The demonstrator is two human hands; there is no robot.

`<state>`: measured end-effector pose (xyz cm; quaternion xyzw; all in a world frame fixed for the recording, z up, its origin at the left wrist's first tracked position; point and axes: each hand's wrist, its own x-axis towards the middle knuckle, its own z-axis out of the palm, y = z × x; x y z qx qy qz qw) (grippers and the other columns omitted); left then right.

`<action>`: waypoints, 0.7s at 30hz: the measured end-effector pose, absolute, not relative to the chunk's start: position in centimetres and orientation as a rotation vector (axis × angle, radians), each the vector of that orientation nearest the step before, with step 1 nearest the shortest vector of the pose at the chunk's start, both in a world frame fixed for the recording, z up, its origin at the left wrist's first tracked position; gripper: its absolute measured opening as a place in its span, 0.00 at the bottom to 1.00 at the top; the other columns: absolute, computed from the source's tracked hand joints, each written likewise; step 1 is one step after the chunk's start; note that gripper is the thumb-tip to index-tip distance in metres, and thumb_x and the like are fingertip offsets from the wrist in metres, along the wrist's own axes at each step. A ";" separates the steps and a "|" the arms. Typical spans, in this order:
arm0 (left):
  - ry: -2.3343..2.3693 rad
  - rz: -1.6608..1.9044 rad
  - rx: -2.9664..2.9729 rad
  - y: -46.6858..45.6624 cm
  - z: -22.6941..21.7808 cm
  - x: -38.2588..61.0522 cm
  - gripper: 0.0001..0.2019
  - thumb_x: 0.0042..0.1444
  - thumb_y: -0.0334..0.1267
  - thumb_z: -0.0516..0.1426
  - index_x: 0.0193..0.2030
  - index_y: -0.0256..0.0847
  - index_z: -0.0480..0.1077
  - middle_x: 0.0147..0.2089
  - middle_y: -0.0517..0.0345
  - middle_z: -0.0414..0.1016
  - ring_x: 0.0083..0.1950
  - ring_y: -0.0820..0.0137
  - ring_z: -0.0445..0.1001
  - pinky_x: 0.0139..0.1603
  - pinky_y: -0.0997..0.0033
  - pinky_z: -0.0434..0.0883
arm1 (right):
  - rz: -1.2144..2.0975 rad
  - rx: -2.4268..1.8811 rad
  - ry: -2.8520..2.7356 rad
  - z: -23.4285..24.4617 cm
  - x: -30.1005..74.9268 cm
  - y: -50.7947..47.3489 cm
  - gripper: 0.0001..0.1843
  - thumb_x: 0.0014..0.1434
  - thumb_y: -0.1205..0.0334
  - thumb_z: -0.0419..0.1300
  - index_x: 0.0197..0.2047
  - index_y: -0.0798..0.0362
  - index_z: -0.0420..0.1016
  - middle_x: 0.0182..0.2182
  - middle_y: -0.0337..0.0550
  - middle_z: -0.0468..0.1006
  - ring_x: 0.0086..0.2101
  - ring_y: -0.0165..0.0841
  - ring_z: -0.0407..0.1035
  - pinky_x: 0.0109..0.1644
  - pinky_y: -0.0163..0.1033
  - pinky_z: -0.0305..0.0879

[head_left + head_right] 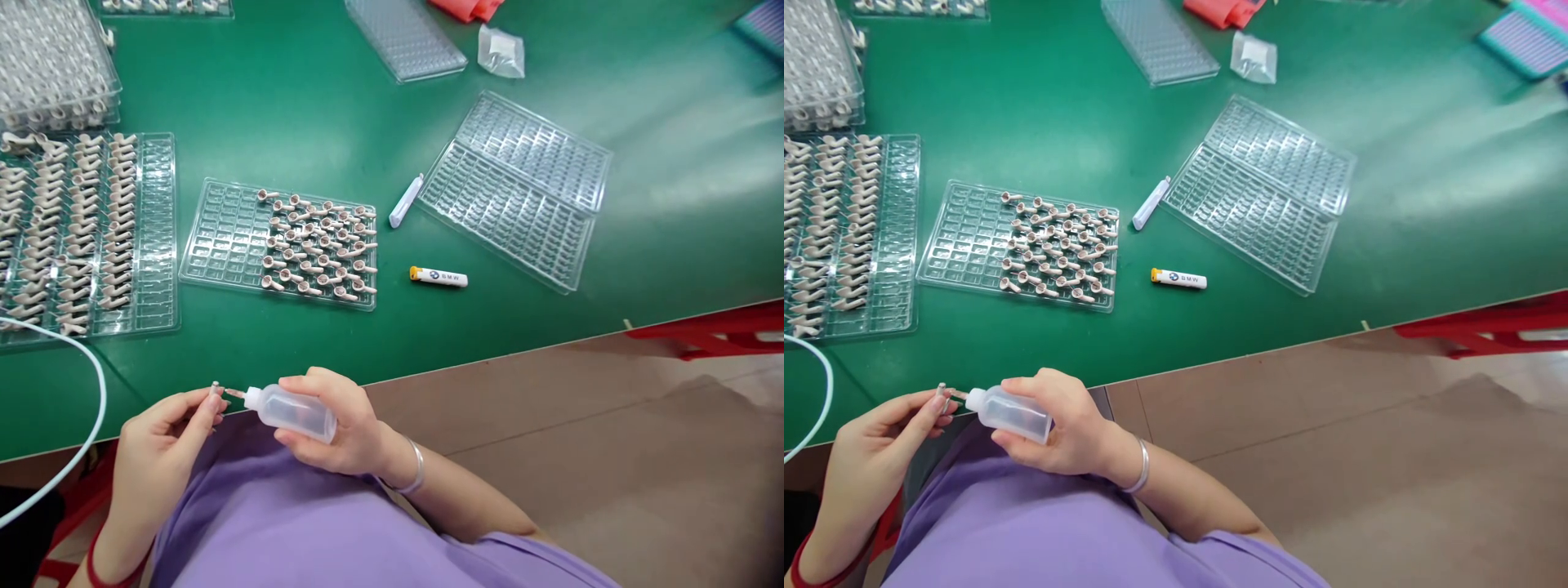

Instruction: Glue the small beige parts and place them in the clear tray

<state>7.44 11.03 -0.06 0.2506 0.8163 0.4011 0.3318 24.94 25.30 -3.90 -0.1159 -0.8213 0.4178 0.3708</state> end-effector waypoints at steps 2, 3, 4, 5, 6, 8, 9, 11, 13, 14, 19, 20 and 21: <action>2.135 1.040 0.655 10.9 -0.1 7.4 0.17 0.52 0.54 0.63 0.39 0.45 0.82 0.37 0.55 0.84 0.34 0.66 0.82 0.37 0.73 0.78 | 1.072 -0.297 -2.109 -3.9 25.0 25.3 0.23 0.59 0.59 0.63 0.56 0.52 0.67 0.35 0.45 0.80 0.27 0.31 0.69 0.30 0.36 0.69; 2.138 1.040 0.658 10.9 -0.1 7.4 0.17 0.52 0.54 0.63 0.39 0.45 0.82 0.37 0.55 0.84 0.34 0.66 0.82 0.37 0.73 0.78 | 1.072 -0.296 -2.109 -4.0 25.0 25.2 0.24 0.58 0.59 0.64 0.57 0.52 0.67 0.35 0.45 0.81 0.27 0.31 0.69 0.31 0.36 0.69; 2.141 1.041 0.662 10.9 -0.1 7.4 0.17 0.52 0.54 0.63 0.39 0.44 0.82 0.37 0.55 0.84 0.34 0.66 0.81 0.37 0.73 0.78 | 1.072 -0.295 -2.109 -4.0 25.0 25.2 0.24 0.58 0.59 0.64 0.57 0.52 0.67 0.35 0.45 0.81 0.27 0.31 0.69 0.31 0.36 0.69; 2.142 1.042 0.667 11.0 -0.1 7.4 0.17 0.51 0.54 0.63 0.39 0.44 0.82 0.37 0.55 0.84 0.34 0.66 0.81 0.37 0.73 0.78 | 1.074 -0.293 -2.109 -4.1 25.0 25.2 0.24 0.58 0.60 0.64 0.57 0.52 0.67 0.36 0.45 0.81 0.27 0.31 0.69 0.31 0.36 0.69; 2.142 1.044 0.672 11.0 -0.1 7.5 0.17 0.51 0.55 0.63 0.39 0.44 0.82 0.36 0.54 0.84 0.34 0.66 0.81 0.37 0.73 0.78 | 1.076 -0.293 -2.110 -4.1 24.9 25.2 0.25 0.58 0.60 0.64 0.57 0.52 0.67 0.36 0.45 0.81 0.27 0.31 0.69 0.31 0.37 0.69; 2.140 1.050 0.673 11.1 -0.1 7.5 0.18 0.51 0.55 0.63 0.39 0.43 0.82 0.37 0.54 0.84 0.34 0.65 0.81 0.37 0.72 0.79 | 1.083 -0.294 -2.110 -4.2 25.0 25.2 0.25 0.58 0.60 0.64 0.58 0.52 0.66 0.36 0.45 0.81 0.27 0.31 0.69 0.32 0.37 0.69; 2.139 1.052 0.670 11.2 0.0 7.5 0.18 0.51 0.55 0.63 0.39 0.43 0.82 0.37 0.53 0.84 0.34 0.65 0.81 0.37 0.72 0.79 | 1.091 -0.296 -2.108 -4.3 25.0 25.2 0.25 0.58 0.60 0.64 0.58 0.52 0.66 0.36 0.45 0.81 0.27 0.31 0.68 0.32 0.37 0.69; 2.130 1.061 0.654 11.2 0.1 7.4 0.18 0.51 0.55 0.64 0.39 0.43 0.82 0.37 0.53 0.84 0.34 0.65 0.81 0.37 0.71 0.79 | 1.137 -0.306 -2.093 -4.3 25.2 25.3 0.25 0.58 0.59 0.64 0.57 0.51 0.67 0.36 0.45 0.80 0.27 0.31 0.69 0.32 0.37 0.69; 2.111 1.084 0.613 11.2 0.2 7.5 0.18 0.50 0.54 0.65 0.39 0.43 0.82 0.37 0.52 0.84 0.34 0.65 0.81 0.37 0.72 0.79 | 1.226 -0.332 -2.046 -4.2 25.5 25.4 0.24 0.58 0.58 0.65 0.57 0.50 0.67 0.37 0.45 0.80 0.28 0.31 0.71 0.33 0.37 0.70; 2.090 1.103 0.577 11.1 0.2 7.5 0.18 0.49 0.53 0.65 0.40 0.43 0.82 0.37 0.52 0.84 0.34 0.65 0.81 0.38 0.71 0.79 | 1.275 -0.356 -2.014 -4.1 25.6 25.3 0.25 0.58 0.57 0.66 0.57 0.50 0.67 0.38 0.46 0.80 0.29 0.31 0.72 0.33 0.36 0.71; 1.827 1.161 0.343 10.3 -0.6 9.1 0.18 0.47 0.51 0.67 0.39 0.40 0.82 0.37 0.48 0.84 0.35 0.62 0.82 0.35 0.68 0.80 | 1.379 -0.408 -1.975 -4.0 26.0 24.3 0.27 0.57 0.65 0.64 0.59 0.50 0.65 0.41 0.47 0.79 0.36 0.33 0.74 0.38 0.37 0.73; 1.761 1.164 0.296 10.2 -0.9 9.5 0.17 0.47 0.50 0.68 0.38 0.40 0.82 0.37 0.47 0.84 0.35 0.62 0.82 0.34 0.69 0.79 | 1.349 -0.386 -1.996 -4.1 25.9 23.8 0.27 0.57 0.67 0.64 0.59 0.50 0.65 0.40 0.47 0.79 0.36 0.34 0.74 0.39 0.37 0.73; 1.698 1.171 0.243 10.1 -1.3 10.0 0.16 0.47 0.49 0.68 0.36 0.39 0.82 0.36 0.47 0.84 0.34 0.63 0.81 0.33 0.69 0.79 | 1.293 -0.368 -2.019 -4.3 25.7 23.4 0.26 0.57 0.68 0.63 0.58 0.50 0.65 0.39 0.46 0.78 0.37 0.34 0.74 0.39 0.38 0.72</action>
